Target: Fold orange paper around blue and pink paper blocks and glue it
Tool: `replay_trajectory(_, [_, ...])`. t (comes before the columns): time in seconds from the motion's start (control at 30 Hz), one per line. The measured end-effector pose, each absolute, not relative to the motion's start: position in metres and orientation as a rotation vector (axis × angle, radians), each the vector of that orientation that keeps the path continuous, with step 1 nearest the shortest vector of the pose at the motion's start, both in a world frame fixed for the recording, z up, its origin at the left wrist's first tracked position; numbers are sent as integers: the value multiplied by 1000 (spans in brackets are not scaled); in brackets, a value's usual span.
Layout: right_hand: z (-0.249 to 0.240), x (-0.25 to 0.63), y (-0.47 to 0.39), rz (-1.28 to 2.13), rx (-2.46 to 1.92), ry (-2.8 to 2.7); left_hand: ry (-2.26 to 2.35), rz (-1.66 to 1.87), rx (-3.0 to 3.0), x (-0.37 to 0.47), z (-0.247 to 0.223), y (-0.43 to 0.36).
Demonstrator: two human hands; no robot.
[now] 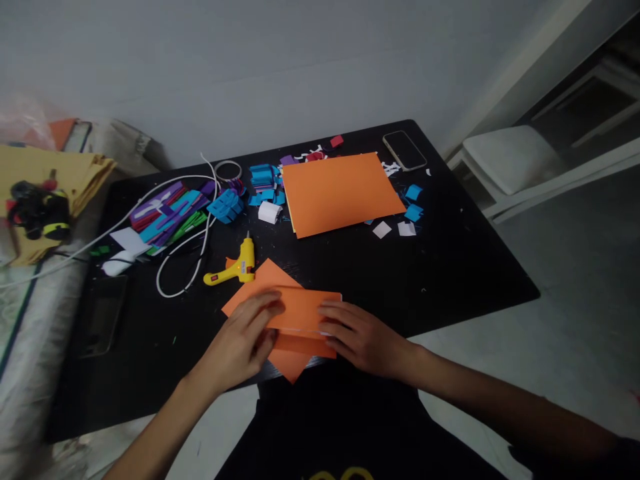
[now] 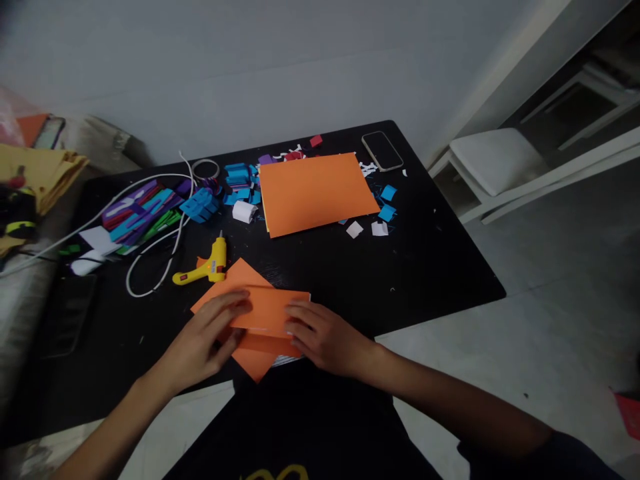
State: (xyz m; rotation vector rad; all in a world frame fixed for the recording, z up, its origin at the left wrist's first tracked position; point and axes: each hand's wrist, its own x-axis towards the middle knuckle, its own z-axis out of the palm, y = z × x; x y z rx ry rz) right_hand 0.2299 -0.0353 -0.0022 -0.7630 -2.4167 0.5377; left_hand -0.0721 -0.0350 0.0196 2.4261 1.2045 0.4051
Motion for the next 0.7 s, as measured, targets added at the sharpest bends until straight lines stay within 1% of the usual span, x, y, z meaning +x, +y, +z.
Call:
replay_trajectory(0.13, [-8, 232, -38, 458, -742, -2446, 1254, 432, 2427, -66, 14, -40])
replay_trajectory(0.23, [-12, 234, -41, 416, -787, -2431, 1326, 497, 2425, -61, 10, -39])
replay_trajectory(0.33, [-16, 236, -45, 397, -836, -2387, 1304, 515, 2468, -59, 8, -38])
replay_trajectory(0.53, [-23, 239, -39, 476, -756, -2343, 1118, 474, 2608, -56, 11, -30])
replay_trajectory(0.7, [-25, 244, -26, 572, -694, -2276, 1084, 431, 2558, -52, 7, -21])
